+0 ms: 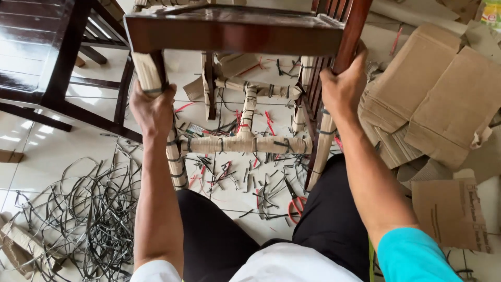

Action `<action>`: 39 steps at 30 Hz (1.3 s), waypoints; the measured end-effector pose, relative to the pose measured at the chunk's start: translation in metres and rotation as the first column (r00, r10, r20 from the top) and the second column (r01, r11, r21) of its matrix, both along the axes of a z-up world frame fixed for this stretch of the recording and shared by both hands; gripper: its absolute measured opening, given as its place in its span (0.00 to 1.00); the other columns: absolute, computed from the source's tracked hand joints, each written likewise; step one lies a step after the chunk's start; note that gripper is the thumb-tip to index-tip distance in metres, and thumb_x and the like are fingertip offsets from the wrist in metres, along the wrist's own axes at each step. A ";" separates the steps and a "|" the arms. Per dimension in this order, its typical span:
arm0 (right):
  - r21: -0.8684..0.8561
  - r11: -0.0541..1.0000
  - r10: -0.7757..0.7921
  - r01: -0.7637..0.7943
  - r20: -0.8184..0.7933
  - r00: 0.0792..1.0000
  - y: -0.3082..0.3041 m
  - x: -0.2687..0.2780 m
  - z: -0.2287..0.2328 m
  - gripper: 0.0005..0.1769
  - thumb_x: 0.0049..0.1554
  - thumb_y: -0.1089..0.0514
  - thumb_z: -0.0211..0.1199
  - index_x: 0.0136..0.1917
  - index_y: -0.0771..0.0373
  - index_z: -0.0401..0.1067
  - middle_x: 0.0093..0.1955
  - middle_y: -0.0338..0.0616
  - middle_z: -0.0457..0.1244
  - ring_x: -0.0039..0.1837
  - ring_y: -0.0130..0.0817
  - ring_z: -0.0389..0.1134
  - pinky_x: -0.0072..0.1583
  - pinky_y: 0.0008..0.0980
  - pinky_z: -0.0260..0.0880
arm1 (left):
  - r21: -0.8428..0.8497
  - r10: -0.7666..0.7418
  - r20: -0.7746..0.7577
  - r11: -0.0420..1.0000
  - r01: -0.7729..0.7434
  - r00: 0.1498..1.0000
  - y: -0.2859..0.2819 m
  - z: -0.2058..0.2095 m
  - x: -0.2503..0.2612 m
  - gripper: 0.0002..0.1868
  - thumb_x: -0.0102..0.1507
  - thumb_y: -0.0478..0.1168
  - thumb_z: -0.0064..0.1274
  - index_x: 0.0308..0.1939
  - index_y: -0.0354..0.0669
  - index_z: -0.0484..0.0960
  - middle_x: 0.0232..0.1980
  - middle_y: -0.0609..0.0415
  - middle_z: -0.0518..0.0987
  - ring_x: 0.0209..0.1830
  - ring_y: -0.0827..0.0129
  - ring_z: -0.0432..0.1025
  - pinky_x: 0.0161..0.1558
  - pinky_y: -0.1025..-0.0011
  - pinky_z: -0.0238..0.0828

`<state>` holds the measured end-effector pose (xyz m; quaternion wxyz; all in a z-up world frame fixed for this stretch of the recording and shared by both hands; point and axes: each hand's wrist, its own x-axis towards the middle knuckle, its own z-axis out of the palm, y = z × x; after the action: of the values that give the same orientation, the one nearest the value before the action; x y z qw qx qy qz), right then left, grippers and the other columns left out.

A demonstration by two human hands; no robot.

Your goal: The person is wrapping a wooden chair seat with cardboard and securing it with plastic ties using a threading hook.

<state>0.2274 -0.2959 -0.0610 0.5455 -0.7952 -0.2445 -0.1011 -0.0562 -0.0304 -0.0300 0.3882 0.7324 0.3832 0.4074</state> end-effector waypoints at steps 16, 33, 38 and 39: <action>0.249 0.967 -0.105 0.046 0.228 0.968 -0.048 -0.032 -0.068 0.39 0.44 0.71 0.69 0.69 0.61 0.66 0.48 0.59 0.66 0.45 0.53 0.70 0.49 0.49 0.69 | 0.048 0.330 0.216 0.937 -0.347 0.919 -0.091 -0.146 -0.048 0.24 0.47 0.32 0.69 0.47 0.44 0.82 0.42 0.48 0.81 0.46 0.60 0.79 0.55 0.58 0.70; 0.258 0.959 -0.134 0.121 0.035 0.990 -0.047 -0.078 -0.082 0.28 0.43 0.70 0.64 0.58 0.62 0.64 0.37 0.55 0.60 0.39 0.39 0.61 0.44 0.35 0.67 | 0.116 0.310 0.377 0.919 -0.377 0.873 -0.075 -0.162 -0.057 0.20 0.49 0.25 0.66 0.44 0.37 0.81 0.38 0.45 0.81 0.43 0.58 0.79 0.50 0.55 0.71; 0.256 0.958 -0.141 0.130 0.025 0.990 -0.037 -0.081 -0.132 0.27 0.44 0.72 0.66 0.55 0.62 0.61 0.38 0.48 0.59 0.38 0.36 0.61 0.46 0.28 0.64 | 0.029 0.325 0.424 0.928 -0.371 0.845 -0.052 -0.204 -0.047 0.19 0.47 0.23 0.64 0.40 0.40 0.81 0.37 0.47 0.80 0.41 0.65 0.77 0.52 0.65 0.71; 0.252 0.960 -0.142 0.123 0.056 0.988 -0.036 -0.078 -0.136 0.28 0.43 0.73 0.65 0.55 0.63 0.61 0.39 0.48 0.59 0.39 0.36 0.60 0.48 0.28 0.63 | -0.001 0.307 0.424 0.941 -0.339 0.852 -0.054 -0.200 -0.044 0.19 0.46 0.22 0.63 0.38 0.40 0.81 0.37 0.47 0.80 0.40 0.66 0.77 0.53 0.66 0.72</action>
<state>0.1491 -0.3320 -0.1970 0.6233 -0.7311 -0.1960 -0.1963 -0.1003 -0.0842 -0.2304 0.3600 0.5669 0.3932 0.6280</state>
